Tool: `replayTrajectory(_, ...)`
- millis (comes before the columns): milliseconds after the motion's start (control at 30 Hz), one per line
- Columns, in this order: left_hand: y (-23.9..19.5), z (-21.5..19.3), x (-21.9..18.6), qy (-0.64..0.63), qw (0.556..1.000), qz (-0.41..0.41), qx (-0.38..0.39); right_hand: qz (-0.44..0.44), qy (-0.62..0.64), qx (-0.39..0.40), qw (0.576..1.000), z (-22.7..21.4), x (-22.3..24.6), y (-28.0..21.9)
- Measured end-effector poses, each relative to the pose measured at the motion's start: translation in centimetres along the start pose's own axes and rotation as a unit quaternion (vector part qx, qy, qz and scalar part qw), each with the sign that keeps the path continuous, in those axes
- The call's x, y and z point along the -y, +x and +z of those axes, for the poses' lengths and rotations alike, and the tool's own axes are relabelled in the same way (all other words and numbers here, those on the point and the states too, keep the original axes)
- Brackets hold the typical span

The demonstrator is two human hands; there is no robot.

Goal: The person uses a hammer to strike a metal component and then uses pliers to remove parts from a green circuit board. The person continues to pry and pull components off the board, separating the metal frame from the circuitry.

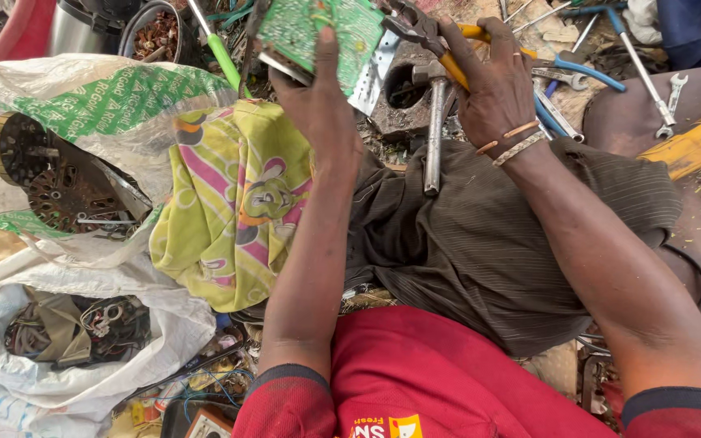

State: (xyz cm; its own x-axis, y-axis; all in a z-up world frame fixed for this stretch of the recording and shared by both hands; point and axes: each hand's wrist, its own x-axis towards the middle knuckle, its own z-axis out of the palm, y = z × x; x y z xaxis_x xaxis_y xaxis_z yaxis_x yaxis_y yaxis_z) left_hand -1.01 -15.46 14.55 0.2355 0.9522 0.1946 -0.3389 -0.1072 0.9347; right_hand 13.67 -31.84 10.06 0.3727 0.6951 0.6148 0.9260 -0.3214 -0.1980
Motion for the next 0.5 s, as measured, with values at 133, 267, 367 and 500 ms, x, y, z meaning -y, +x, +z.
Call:
replayTrajectory(133, -1.0, 0.4, 0.2, -0.039, 0.998, 0.045, 0.02, 0.003, -0.057, 0.036, 0.998, 0.3, 0.4, 0.8)
replayTrajectory(267, 0.6, -0.4, 0.3, -0.051, 0.998, 0.032, 0.024, 0.06, 0.041, 0.118, 0.99, 0.1, 0.6, 1.8)
replayTrajectory(367, 2.7, -2.4, 0.4, -0.042, 0.997, -0.022, 0.058, 0.194, 0.254, 0.213, 0.923, 0.3, 1.0, 1.2)
replayTrajectory(500, 4.3, -4.3, 0.9, -0.109, 0.987, -0.049, 0.107, 0.245, 0.37, 0.266, 0.856, 0.7, 1.1, 1.5)
